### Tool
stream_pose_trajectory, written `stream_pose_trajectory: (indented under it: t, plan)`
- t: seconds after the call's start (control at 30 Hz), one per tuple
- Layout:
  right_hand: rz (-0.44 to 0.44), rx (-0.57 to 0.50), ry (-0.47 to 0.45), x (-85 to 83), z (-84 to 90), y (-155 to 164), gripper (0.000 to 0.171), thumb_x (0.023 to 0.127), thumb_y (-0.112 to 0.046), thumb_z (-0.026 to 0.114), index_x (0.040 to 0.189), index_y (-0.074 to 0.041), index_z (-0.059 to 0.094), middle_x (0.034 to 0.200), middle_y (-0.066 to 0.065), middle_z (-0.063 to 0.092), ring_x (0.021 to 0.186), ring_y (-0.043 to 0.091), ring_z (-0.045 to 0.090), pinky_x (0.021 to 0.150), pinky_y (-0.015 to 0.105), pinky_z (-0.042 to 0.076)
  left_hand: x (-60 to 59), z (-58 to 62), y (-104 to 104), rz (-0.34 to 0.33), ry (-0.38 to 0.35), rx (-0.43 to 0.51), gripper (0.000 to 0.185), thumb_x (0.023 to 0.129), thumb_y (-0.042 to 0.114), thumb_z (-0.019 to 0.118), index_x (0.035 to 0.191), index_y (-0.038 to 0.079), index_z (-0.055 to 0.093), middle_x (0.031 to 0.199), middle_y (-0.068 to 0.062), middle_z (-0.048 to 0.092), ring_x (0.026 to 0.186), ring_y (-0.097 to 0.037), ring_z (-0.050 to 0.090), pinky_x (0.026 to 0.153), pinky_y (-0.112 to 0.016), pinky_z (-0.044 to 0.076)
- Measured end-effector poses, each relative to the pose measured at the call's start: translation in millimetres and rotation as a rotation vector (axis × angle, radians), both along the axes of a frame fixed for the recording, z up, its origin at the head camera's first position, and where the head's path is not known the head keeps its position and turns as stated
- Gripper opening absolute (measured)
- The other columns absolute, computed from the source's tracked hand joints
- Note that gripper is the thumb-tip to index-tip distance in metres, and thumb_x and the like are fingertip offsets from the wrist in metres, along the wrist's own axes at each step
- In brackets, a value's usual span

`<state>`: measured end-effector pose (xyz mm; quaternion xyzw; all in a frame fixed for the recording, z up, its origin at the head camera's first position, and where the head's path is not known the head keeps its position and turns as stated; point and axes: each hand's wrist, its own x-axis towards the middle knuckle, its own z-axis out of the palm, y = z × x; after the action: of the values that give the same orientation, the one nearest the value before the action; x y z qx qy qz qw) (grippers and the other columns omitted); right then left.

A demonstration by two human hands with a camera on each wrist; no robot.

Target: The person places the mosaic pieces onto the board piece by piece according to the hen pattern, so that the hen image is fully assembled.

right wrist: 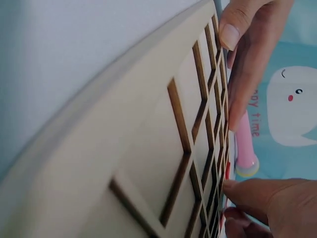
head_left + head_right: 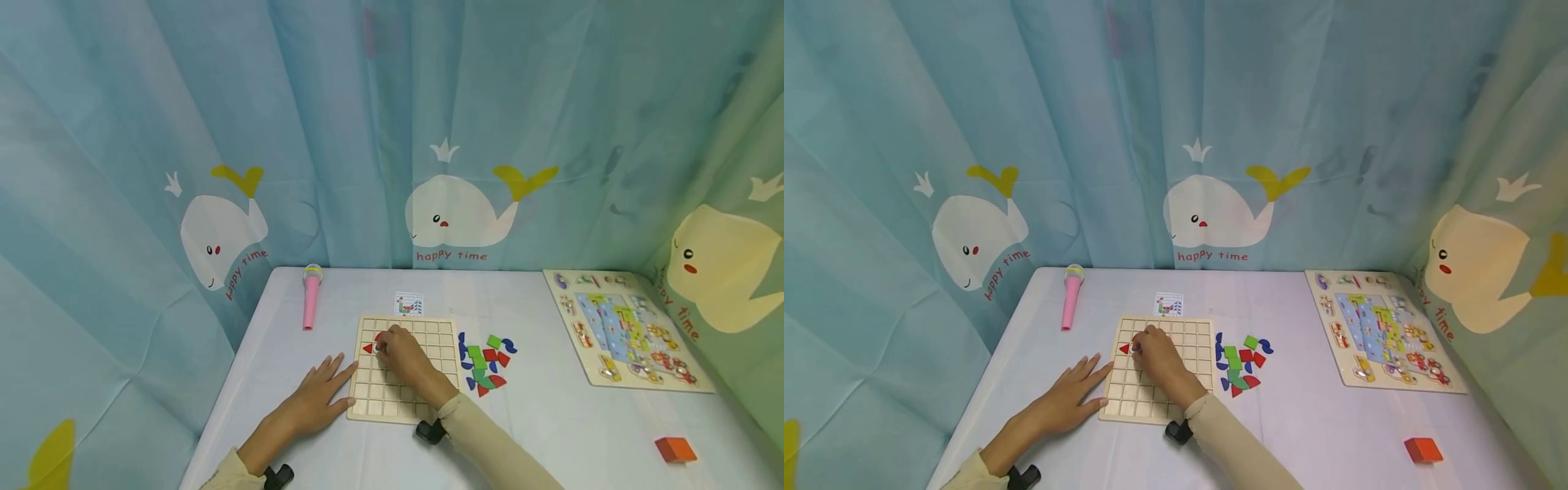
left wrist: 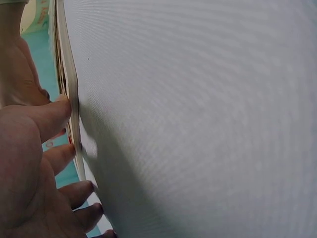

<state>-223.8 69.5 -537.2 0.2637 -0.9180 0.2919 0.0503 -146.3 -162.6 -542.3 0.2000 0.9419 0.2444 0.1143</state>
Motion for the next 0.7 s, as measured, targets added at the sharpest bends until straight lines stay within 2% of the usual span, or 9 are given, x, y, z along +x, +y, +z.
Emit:
stream_pose_trajectory:
  t: [0.2, 0.4, 0.6, 0.7]
  plan:
    - [-0.04, 0.0, -0.054, 2.4, 8.4, 15, 0.011, 0.095, -0.005, 0.077, 0.106, -0.003, 0.076, 0.102, 0.007, 0.067, 0.094, 0.022, 0.066, 0.084, 0.04, 0.059, -0.6, -0.3, 0, -0.002, 0.01, -0.015, 0.065, 0.107, 0.04, 0.061, 0.164, 0.017, 0.041, 0.172, -0.02, 0.029, 0.159, -0.048, 0.022, 0.125, -0.07, 0.021]
    - [-0.151, 0.007, -0.135, 0.3, 18.0, 51, 0.016, 0.098, -0.011, 0.077, 0.111, -0.004, 0.074, 0.106, 0.009, 0.068, 0.097, 0.024, 0.066, 0.086, 0.043, 0.059, 0.6, 1.1, 0, 0.004, 0.007, -0.003, 0.065, 0.107, 0.039, 0.062, 0.164, 0.017, 0.041, 0.172, -0.019, 0.028, 0.159, -0.047, 0.021, 0.125, -0.069, 0.019]
    - [-0.269, 0.114, -0.166, 0.2, 28.4, 102, 0.022, 0.096, -0.012, 0.078, 0.113, -0.001, 0.07, 0.104, 0.015, 0.066, 0.089, 0.029, 0.065, 0.08, 0.049, 0.057, 2.7, 1.7, 1, 0.015, 0.005, -0.006, 0.065, 0.106, 0.039, 0.063, 0.164, 0.017, 0.042, 0.172, -0.019, 0.03, 0.159, -0.046, 0.022, 0.125, -0.069, 0.02]
    - [-0.355, 0.188, -0.22, 2.4, 34.7, 124, 0.029, 0.095, -0.016, 0.08, 0.115, 0.002, 0.068, 0.105, 0.017, 0.065, 0.087, 0.028, 0.064, 0.077, 0.048, 0.056, 3.3, 3.0, 1, 0.017, 0.006, -0.004, 0.064, 0.106, 0.039, 0.063, 0.163, 0.017, 0.042, 0.172, -0.019, 0.03, 0.159, -0.046, 0.023, 0.125, -0.069, 0.02]
